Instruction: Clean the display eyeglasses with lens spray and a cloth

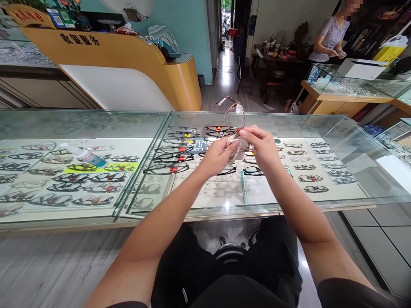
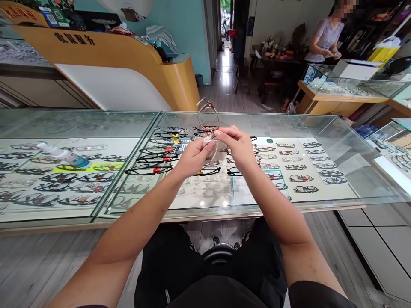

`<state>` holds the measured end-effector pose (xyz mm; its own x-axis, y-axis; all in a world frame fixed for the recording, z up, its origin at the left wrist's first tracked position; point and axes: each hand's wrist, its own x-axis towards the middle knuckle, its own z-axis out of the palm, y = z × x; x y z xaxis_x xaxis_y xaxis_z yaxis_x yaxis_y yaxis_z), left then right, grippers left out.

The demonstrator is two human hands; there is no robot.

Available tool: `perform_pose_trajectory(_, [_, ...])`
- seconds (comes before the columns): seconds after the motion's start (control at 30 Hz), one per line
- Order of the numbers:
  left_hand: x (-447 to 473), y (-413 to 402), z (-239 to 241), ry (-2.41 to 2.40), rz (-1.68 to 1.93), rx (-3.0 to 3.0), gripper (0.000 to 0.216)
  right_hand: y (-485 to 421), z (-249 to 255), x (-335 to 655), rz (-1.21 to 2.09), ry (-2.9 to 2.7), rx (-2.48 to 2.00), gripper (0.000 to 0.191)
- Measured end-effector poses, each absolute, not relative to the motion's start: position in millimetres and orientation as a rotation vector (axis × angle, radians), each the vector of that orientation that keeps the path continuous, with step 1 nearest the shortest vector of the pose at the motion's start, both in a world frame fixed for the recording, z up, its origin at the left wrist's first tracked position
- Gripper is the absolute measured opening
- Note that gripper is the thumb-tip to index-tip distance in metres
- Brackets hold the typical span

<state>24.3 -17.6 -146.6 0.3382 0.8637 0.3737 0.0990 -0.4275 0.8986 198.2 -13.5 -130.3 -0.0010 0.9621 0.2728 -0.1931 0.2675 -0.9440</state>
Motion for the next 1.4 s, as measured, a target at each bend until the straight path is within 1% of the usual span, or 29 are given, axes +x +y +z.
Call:
perform_pose_trajectory(0.23, [29, -19, -147, 0.874, 1.199, 1.643, 0.068, -12, -126, 201, 1.187, -1.209, -0.863, 0.015])
perform_pose_trajectory(0.4, [29, -20, -145, 0.833, 1.200, 1.505, 0.070, -12, -127, 204, 1.263, -1.228, -0.808, 0.021])
perform_pose_trajectory(0.63, [34, -22, -145, 0.743, 1.141, 1.260, 0.070, -18, -130, 191, 1.357, -1.162, -0.749, 0.038])
perform_pose_trajectory(0.93, [31, -23, -142, 0.710, 1.055, 1.187, 0.067, -19, -133, 185, 1.419, -1.089, -0.737, 0.043])
perform_pose_trajectory(1.2, [30, -24, -141, 0.640, 1.048, 1.209, 0.068, -16, -135, 188, 1.399, -1.020, -0.712, 0.037])
perform_pose_trajectory(1.4, [35, -25, -145, 0.632, 1.109, 1.234, 0.071, -13, -135, 187, 1.409, -0.996, -0.751, 0.049])
